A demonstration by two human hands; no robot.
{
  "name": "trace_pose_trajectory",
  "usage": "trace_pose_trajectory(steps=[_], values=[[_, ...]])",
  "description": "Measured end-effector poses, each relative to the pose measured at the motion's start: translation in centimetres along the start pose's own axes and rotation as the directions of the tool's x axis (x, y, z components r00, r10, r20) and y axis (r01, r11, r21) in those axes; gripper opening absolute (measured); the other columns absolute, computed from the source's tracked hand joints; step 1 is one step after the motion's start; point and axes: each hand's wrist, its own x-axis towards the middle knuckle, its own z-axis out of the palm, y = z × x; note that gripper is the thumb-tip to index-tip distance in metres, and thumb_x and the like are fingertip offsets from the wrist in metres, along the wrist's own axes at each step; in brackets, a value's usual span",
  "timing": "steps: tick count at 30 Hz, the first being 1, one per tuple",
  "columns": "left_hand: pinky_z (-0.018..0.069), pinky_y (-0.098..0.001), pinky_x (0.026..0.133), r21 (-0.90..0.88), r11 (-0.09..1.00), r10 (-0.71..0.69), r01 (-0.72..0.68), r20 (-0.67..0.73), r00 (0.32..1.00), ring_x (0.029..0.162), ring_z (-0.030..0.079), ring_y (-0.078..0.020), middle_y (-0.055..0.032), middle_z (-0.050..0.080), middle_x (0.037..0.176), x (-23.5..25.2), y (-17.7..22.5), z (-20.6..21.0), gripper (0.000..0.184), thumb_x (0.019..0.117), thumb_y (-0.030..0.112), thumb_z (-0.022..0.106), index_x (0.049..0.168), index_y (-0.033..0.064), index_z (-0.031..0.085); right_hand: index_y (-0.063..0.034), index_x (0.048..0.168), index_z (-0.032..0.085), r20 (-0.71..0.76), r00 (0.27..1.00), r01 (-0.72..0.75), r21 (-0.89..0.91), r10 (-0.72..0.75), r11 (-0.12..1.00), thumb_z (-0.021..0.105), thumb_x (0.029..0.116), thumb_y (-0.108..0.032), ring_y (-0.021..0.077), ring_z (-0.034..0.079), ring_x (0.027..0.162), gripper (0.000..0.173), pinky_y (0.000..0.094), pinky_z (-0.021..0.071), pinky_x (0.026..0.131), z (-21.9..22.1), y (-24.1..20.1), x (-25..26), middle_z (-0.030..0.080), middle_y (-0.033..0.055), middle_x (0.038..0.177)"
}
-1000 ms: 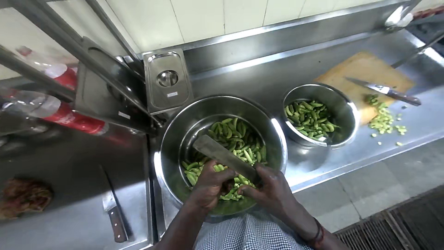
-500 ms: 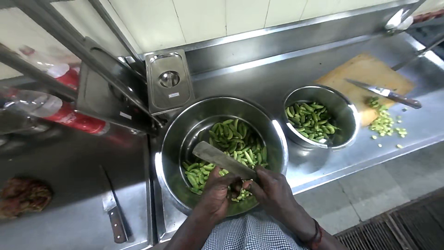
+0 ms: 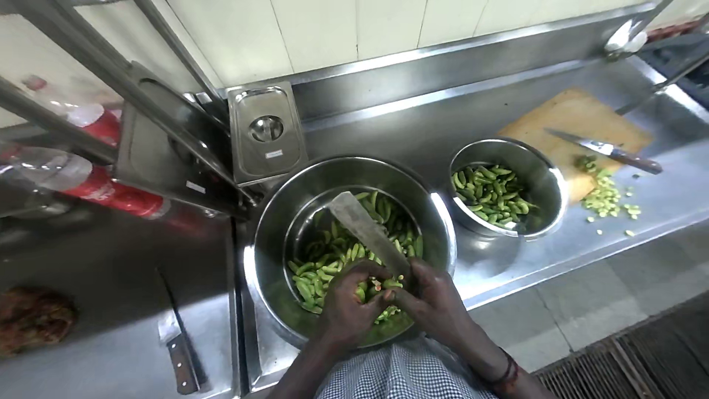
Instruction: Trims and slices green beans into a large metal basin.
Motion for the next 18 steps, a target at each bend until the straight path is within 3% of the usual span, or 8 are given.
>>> trace_pose_trajectory(steps=[3,7,10,11,13,15,16,18], values=[[0.0594,-0.0238,0.075,0.038,0.999,0.031,-0.030,-0.020,0.999,0.090,0.066,-0.0033,0.0096,0.069,0.105,-0.2,0.1,0.2,0.015,0.0835,0.021,0.081,0.096,0.0235,0.073,-0.0167,0.084,0.060,0.025,1.000,0.015,-0.025,-0.014,1.000,0.068,0.0934,-0.052,0.0062,0.048,0.050,0.037,0.0266,0.0434,0.046,-0.1,0.0,0.0,0.050,-0.0063,0.060],[0.0602,-0.0250,0.077,0.068,0.998,0.027,-0.016,-0.159,0.987,0.090,0.067,-0.0025,0.0081,0.070,0.100,-0.1,0.2,0.6,0.024,0.0787,0.018,0.082,0.102,0.0220,0.074,-0.0165,0.084,0.063,0.095,0.995,0.030,-0.009,-0.029,1.000,0.058,0.0954,-0.064,0.0066,0.049,0.050,0.049,0.0276,0.0439,0.046,-0.1,0.2,-0.2,0.050,-0.0062,0.059],[0.0617,-0.0298,0.066,-0.152,0.970,-0.215,0.188,-0.182,0.960,0.076,0.070,-0.0113,-0.0009,0.073,0.093,0.2,-0.6,0.1,0.028,0.0832,0.009,0.082,0.109,0.0153,0.072,-0.0163,0.086,0.062,0.050,0.994,0.102,-0.023,-0.101,0.994,0.044,0.0974,-0.072,0.0077,0.051,0.053,0.060,0.0303,0.0467,0.048,0.0,0.5,-0.4,0.050,-0.0054,0.062],[0.0568,-0.0295,0.056,-0.300,0.909,-0.345,0.288,-0.157,0.926,0.065,0.066,-0.0159,-0.0084,0.071,0.086,0.4,-1.3,-0.1,0.026,0.0861,0.005,0.078,0.110,0.0098,0.070,-0.0162,0.086,0.062,0.025,0.993,0.112,-0.045,-0.111,0.993,0.038,0.1013,-0.068,0.0092,0.053,0.056,0.059,0.0325,0.0480,0.050,0.0,0.6,-0.4,0.051,-0.0042,0.064],[0.0542,-0.0312,0.050,-0.539,0.703,-0.567,0.465,-0.030,0.823,0.064,0.065,-0.0226,-0.0187,0.068,0.091,0.6,-2.7,-0.6,0.027,0.0942,0.003,0.065,0.121,0.0021,0.062,-0.0135,0.091,0.067,-0.016,0.995,0.095,-0.105,-0.097,0.990,0.043,0.1064,-0.052,0.0129,0.061,0.065,0.048,0.0371,0.0541,0.060,-0.2,0.7,-0.5,0.060,-0.0002,0.073],[0.0582,-0.0349,0.054,-0.659,0.488,-0.688,0.573,0.113,0.717,0.074,0.069,-0.0251,-0.0180,0.068,0.101,0.5,-4.1,-0.9,0.031,0.1007,0.008,0.052,0.131,0.0041,0.055,-0.0113,0.104,0.070,-0.005,1.000,0.027,-0.152,-0.028,0.988,0.060,0.1004,-0.047,0.0159,0.067,0.081,0.038,0.0406,0.0585,0.074,-0.7,0.4,-0.5,0.068,0.0032,0.089],[0.0598,-0.0371,0.058,-0.685,0.404,-0.721,0.606,0.169,0.672,0.077,0.070,-0.0261,-0.0171,0.068,0.102,0.5,-4.5,-0.8,0.032,0.1023,0.010,0.048,0.133,0.0062,0.054,-0.0100,0.110,0.069,-0.004,1.000,-0.008,-0.146,0.008,0.989,0.067,0.0950,-0.050,0.0181,0.068,0.087,0.043,0.0434,0.0585,0.079,-0.9,0.3,-0.5,0.070,0.0057,0.096],[0.0618,-0.0415,0.065,-0.704,0.305,-0.745,0.641,0.243,0.621,0.084,0.072,-0.0287,-0.0168,0.069,0.105,0.5,-5.1,-0.4,0.031,0.1041,0.014,0.046,0.133,0.0081,0.055,-0.0083,0.114,0.068,-0.045,0.999,-0.025,-0.090,0.021,0.996,0.072,0.0898,-0.055,0.0199,0.068,0.088,0.052,0.0439,0.0580,0.078,-1.2,0.6,-0.7,0.069,0.0080,0.098]])
